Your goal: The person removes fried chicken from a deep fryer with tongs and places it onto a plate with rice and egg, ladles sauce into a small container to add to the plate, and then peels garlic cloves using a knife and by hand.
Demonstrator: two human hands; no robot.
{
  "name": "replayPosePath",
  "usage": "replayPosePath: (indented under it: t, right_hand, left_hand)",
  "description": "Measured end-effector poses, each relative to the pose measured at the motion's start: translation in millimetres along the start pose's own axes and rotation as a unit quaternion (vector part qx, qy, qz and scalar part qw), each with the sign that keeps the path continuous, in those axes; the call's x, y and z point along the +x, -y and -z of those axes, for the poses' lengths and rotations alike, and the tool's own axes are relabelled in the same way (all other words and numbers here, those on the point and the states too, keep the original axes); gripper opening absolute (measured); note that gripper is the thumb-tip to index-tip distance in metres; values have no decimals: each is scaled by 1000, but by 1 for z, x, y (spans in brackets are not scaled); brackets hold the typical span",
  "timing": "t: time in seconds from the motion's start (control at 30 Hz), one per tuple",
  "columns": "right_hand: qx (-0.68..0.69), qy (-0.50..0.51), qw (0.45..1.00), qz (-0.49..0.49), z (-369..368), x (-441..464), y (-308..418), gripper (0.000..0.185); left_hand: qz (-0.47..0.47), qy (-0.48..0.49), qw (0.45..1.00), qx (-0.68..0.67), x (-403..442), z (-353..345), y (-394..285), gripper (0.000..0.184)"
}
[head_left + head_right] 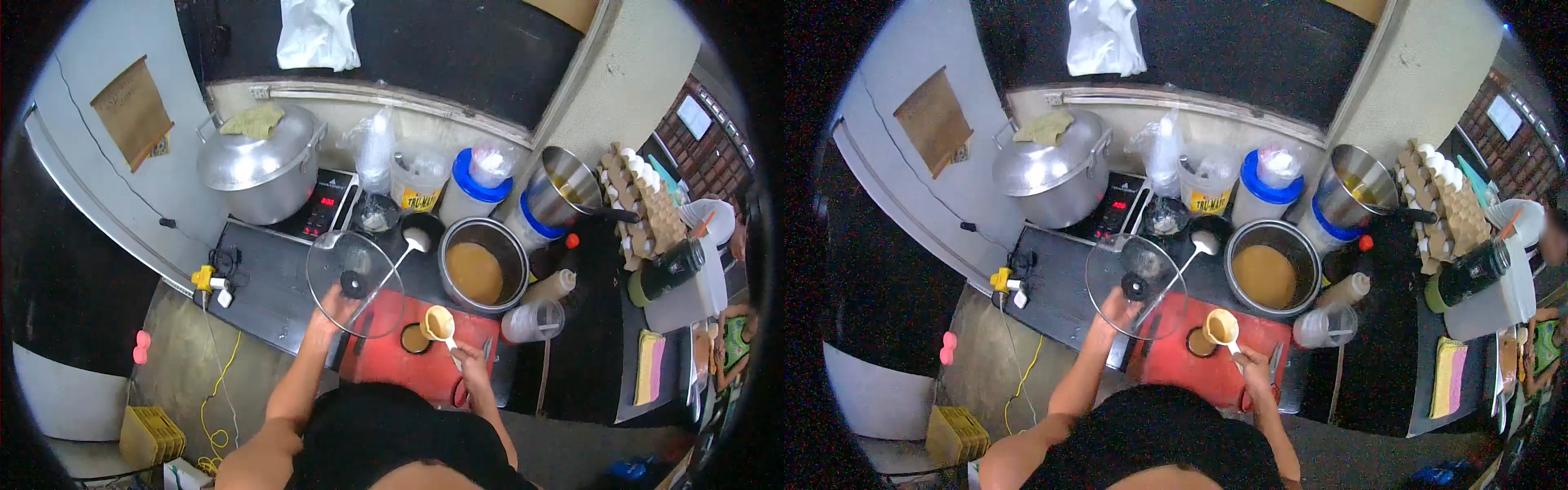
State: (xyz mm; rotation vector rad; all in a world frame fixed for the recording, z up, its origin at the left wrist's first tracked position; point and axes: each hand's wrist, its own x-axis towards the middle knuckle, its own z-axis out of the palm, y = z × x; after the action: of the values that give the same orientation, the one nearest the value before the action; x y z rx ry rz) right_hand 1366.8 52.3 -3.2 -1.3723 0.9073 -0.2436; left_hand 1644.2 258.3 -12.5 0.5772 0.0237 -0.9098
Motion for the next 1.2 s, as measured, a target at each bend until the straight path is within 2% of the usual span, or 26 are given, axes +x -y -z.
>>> replayPosePath:
  t: [0.03, 0.13, 0.2, 0.23, 0.3, 0.4, 0.43, 0.53, 0.67, 0.7, 0.8, 0.83, 0.93, 1.0, 1.07, 1.13, 1.17, 1.2]
  right_hand:
    - [40, 9, 999, -26, 5, -3, 4, 25]
    - [104, -21, 993, 46, 17, 2, 38, 26]
    - [60, -40, 985, 160, 19, 7, 64, 32]
    - [-17, -88, 970, 227, 23, 14, 67, 34]
    - [-149, -187, 902, 359, 19, 21, 74, 41]
    - [-384, -259, 809, 363, 25, 33, 67, 46]
    - [-430, -242, 796, 350, 29, 43, 56, 50]
    - [-474, -264, 769, 339, 29, 47, 51, 52]
    - [-454, -265, 776, 349, 35, 56, 38, 54]
    - [-447, -257, 782, 349, 38, 61, 32, 54]
    - [-401, -291, 777, 388, 32, 50, 48, 49]
    - [-404, -290, 762, 414, 35, 54, 44, 51]
    - [-442, -258, 775, 371, 45, 64, 28, 53]
    - [-410, -279, 785, 372, 44, 64, 29, 55]
    - [-383, -290, 782, 397, 42, 56, 32, 54]
    - [-372, -280, 793, 394, 50, 60, 24, 54]
    - [-365, -275, 797, 394, 52, 65, 22, 54]
    - [-354, -282, 796, 403, 51, 66, 25, 54]
  left_hand:
    - [12, 21, 1000, -16, 0, 1, -1, 34]
    - [1, 89, 993, -78, -6, -2, 5, 35]
    - [9, 36, 999, -33, 2, 3, 7, 39]
    - [13, 10, 1000, -10, 5, 7, 10, 41]
    - [9, 28, 999, -18, 7, 13, 14, 42]
    - [14, 26, 999, -40, 6, 15, 14, 37]
    - [22, 20, 998, -49, 2, 10, 14, 34]
    - [16, 6, 999, -46, -2, -17, 13, 34]
    - [6, 42, 999, 2, 19, 1, 21, 38]
    - [23, 54, 997, -57, 17, -6, 18, 37]
    - [7, 41, 999, 24, 28, -33, 17, 36]
    - [36, 106, 993, 38, 33, -39, 13, 36]
    - [9, 35, 999, 15, 43, -93, 15, 26]
    - [-56, 96, 972, 208, 63, -111, 16, 26]
    - [-67, 95, 946, 302, 74, -127, 17, 30]
    - [-35, 35, 954, 296, 77, -155, 16, 37]
    - [-37, 57, 947, 313, 77, -174, 16, 34]
    - [-60, 61, 946, 313, 88, -181, 23, 21]
